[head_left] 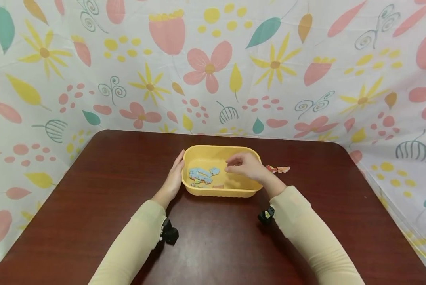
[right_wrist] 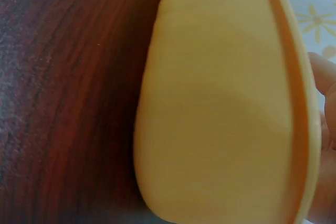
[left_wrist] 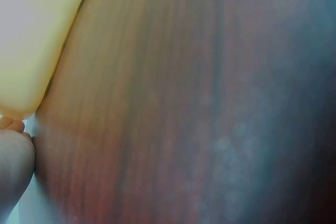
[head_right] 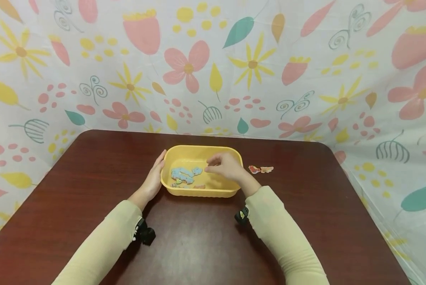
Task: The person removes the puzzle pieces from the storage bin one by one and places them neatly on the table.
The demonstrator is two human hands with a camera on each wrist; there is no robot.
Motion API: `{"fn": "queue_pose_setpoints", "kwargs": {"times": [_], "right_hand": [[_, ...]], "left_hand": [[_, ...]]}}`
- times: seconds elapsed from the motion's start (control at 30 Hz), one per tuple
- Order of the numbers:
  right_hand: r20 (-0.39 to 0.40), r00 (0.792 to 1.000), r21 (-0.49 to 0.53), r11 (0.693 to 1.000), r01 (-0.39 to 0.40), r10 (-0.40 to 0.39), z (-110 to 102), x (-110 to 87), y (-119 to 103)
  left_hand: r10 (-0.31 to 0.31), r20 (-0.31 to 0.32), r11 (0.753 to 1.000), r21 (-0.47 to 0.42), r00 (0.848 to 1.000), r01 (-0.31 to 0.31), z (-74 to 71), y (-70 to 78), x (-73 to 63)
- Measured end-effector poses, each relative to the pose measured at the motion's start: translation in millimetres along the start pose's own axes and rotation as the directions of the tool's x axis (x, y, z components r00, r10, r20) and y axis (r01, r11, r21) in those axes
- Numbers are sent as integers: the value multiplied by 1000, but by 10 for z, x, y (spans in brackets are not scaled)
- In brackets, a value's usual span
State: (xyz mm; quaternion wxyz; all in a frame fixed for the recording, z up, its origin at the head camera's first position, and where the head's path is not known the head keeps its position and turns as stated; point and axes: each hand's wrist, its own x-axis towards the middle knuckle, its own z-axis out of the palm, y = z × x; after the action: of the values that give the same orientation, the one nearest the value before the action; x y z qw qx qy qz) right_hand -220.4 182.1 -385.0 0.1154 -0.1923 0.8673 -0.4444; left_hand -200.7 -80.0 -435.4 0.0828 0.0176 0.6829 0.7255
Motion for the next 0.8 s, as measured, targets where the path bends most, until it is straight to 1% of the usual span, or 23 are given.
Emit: {"fn": "queue_pose_setpoints", "kwargs": {"times": [0.13, 0.23, 0.3, 0.37, 0.47, 0.57, 0.67, 0.8], "right_hand": [[27, 999, -49, 999, 25, -23, 23, 49, 5], [65, 998, -73, 997, 22, -17, 63, 45, 43], [84, 996, -97, 995, 22, -14, 81, 37, 62], [103, 995, -114, 993, 19, -7, 129, 11, 91], [117, 993, -127, 992, 18, -3, 154, -12, 102], [123, 992, -120, 993, 10, 5, 166, -9, 107], [122, 992, -130, 991, -3, 19, 176, 10, 110], [120, 993, -190, 982, -1, 24, 210, 52, 108]], "left_hand": [[11, -16, 1000, 27, 1000, -11, 0, -62, 86], [-9, -6, 1000, 17, 1000, 9, 27, 24, 12], [-12, 0, 1000, 0, 1000, 12, 41, 45, 0], [-23, -1, 1000, -8, 1000, 23, 48, 25, -37], [-8, -13, 1000, -5, 1000, 8, 46, -86, 21], [13, -26, 1000, 21, 1000, -12, 48, -100, 37], [29, -22, 999, 26, 999, -28, 41, -91, 48], [28, -20, 1000, 15, 999, -28, 10, -88, 45]]}}
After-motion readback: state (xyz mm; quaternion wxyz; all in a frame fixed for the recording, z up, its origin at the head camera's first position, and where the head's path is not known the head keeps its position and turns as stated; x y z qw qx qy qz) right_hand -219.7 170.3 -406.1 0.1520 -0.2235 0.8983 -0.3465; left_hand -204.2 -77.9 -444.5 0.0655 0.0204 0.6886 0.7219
